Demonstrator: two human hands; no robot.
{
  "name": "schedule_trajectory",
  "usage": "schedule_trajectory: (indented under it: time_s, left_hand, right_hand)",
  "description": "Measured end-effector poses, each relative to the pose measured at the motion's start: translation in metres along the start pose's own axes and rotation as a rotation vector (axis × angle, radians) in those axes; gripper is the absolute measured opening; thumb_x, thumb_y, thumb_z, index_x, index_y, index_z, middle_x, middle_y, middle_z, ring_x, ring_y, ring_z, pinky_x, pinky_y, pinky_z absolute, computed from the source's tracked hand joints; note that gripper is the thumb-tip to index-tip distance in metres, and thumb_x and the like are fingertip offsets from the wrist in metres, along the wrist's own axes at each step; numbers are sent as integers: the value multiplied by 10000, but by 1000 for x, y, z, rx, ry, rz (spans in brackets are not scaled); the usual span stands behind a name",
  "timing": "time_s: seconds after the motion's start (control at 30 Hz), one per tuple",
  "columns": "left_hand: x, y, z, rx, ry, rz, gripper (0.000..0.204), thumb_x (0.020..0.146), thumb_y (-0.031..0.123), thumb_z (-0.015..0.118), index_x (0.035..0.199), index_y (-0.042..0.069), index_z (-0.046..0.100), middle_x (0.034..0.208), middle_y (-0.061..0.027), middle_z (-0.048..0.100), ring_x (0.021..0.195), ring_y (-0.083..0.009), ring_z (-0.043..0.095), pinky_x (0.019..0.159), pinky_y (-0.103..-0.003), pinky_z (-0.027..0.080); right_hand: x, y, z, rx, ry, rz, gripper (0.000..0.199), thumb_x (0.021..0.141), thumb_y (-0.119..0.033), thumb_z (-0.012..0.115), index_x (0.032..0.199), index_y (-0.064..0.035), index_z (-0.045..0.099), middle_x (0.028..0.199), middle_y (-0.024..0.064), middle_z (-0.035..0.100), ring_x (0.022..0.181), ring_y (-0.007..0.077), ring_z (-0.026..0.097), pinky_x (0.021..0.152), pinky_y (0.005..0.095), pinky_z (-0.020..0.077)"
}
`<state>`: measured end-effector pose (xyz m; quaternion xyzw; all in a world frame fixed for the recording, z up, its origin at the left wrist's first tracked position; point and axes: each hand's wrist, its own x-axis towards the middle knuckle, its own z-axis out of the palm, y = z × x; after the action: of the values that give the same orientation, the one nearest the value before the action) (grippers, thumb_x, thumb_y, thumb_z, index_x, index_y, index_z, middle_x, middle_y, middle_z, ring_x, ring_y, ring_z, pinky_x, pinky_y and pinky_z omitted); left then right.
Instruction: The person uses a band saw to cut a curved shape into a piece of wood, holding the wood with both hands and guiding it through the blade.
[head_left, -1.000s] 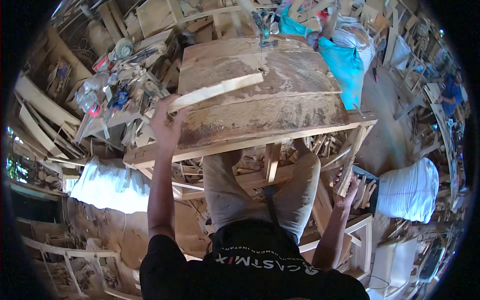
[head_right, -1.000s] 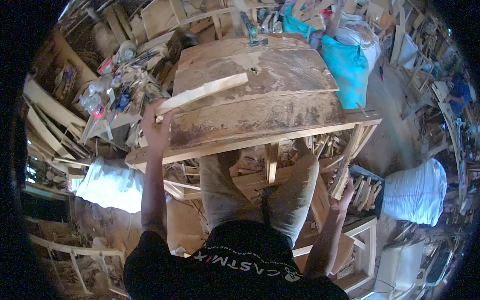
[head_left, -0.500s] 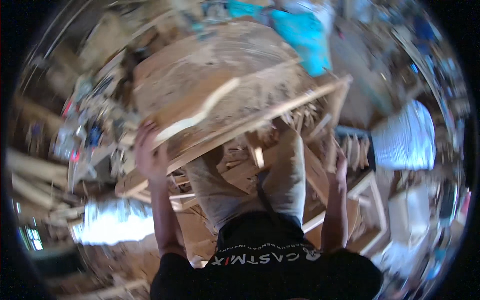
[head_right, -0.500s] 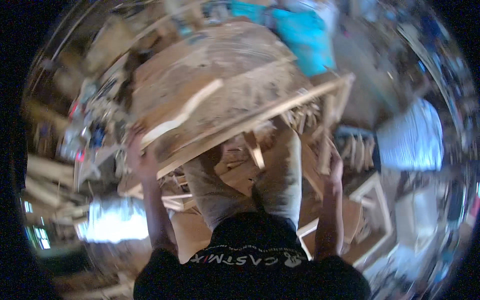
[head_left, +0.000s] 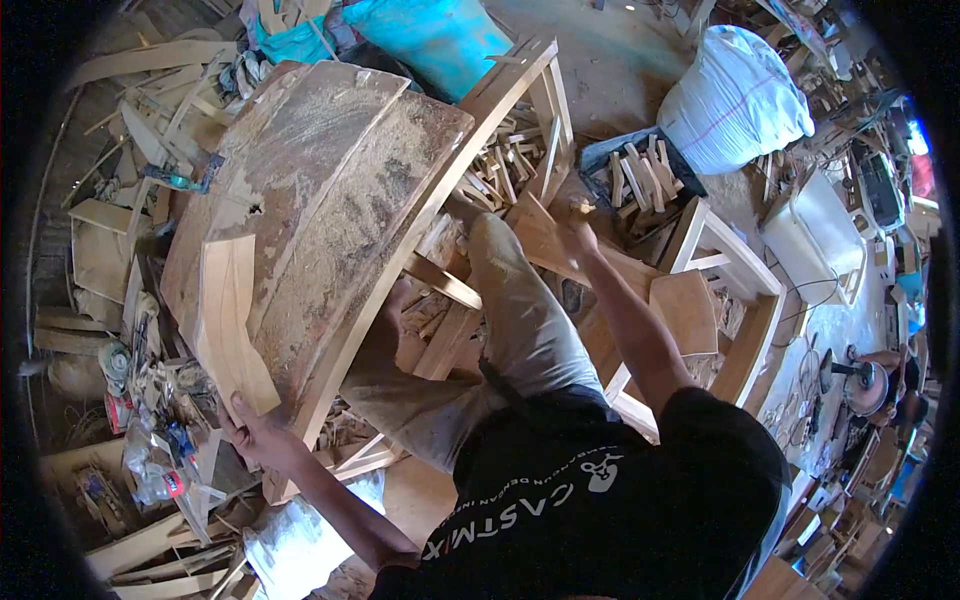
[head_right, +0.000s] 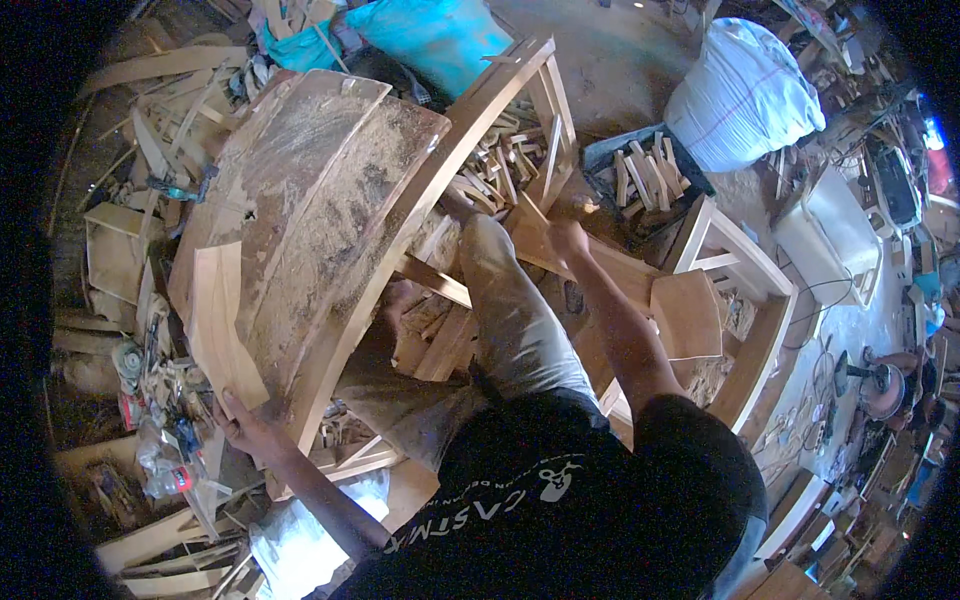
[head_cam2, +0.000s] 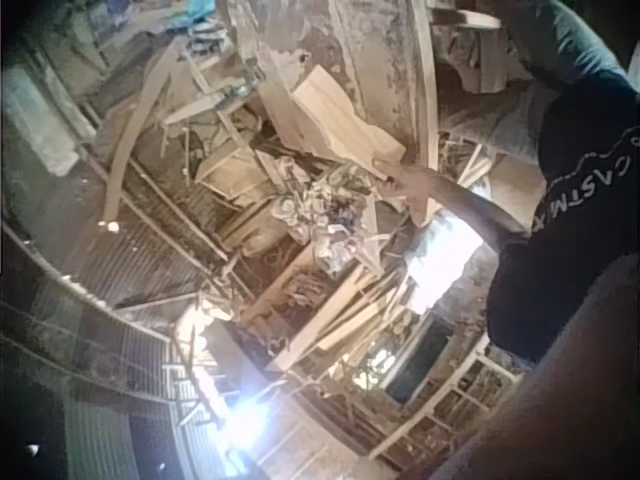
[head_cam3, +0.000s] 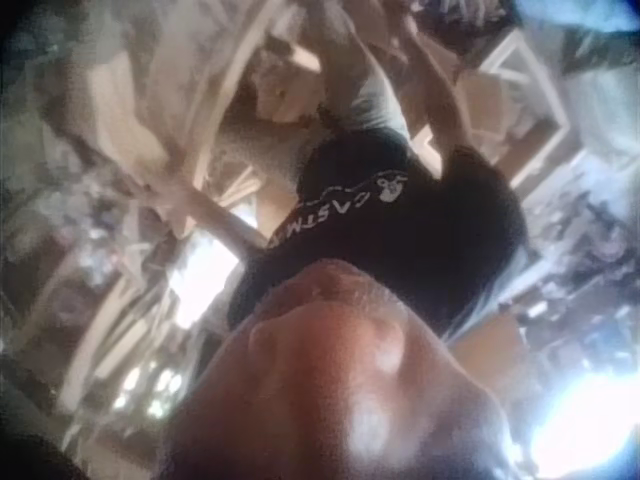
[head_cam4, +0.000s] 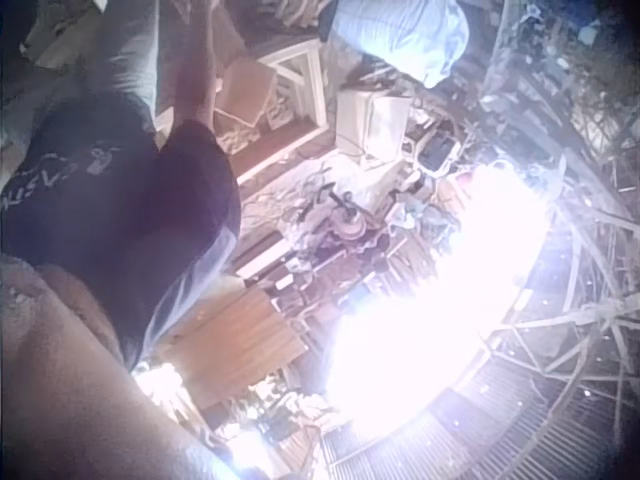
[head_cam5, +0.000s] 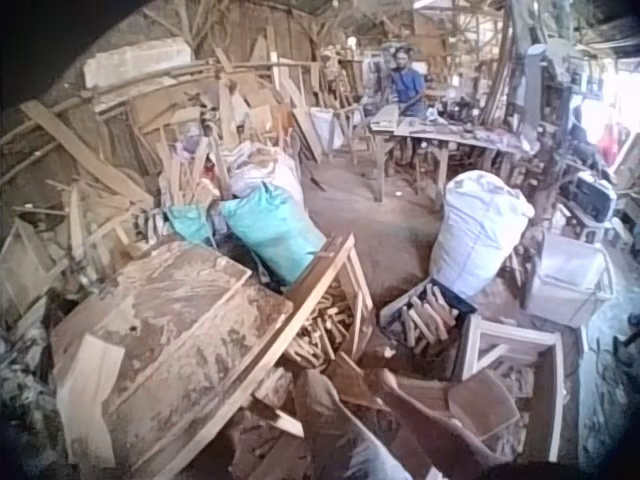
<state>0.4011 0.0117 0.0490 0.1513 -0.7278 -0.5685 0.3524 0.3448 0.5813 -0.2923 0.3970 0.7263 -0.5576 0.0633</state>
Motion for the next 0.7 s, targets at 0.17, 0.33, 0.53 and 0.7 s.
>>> schedule_trajectory:
  time_s: [0.17,0.33,0.53,0.7]
  left_hand:
    - [1,-3,41,213,-83,58,479,1008,233,673,1392,-33,570,1298,-153,655,1088,-224,652,939,-344,526]
    - [-31,-16,-8,-39,33,-237,453,997,276,687,1332,-24,636,1337,-176,613,1139,-223,617,925,-367,542]
    - [-32,17,44,-99,-194,-140,315,969,172,730,1217,-13,675,1161,-104,699,1051,-152,636,921,-313,510]
    - [-37,11,51,-162,-296,-109,255,953,73,740,1187,-16,689,1057,-58,735,960,-108,656,866,-271,515]
  right_hand:
    - [96,-87,-6,-72,305,-457,623,962,-317,646,1525,-111,478,1212,191,726,1029,305,706,879,423,554]
    - [-31,-131,65,87,14,-623,426,1023,-91,572,1442,-18,549,1306,203,674,1222,282,649,1056,398,531]
    - [-182,-213,24,383,-156,-750,358,1067,-166,585,1349,53,600,1260,133,685,1170,215,646,1026,339,497]
    - [-243,-274,28,307,-472,-974,607,1025,-176,652,1540,17,395,1436,208,576,1259,254,603,1056,389,499]
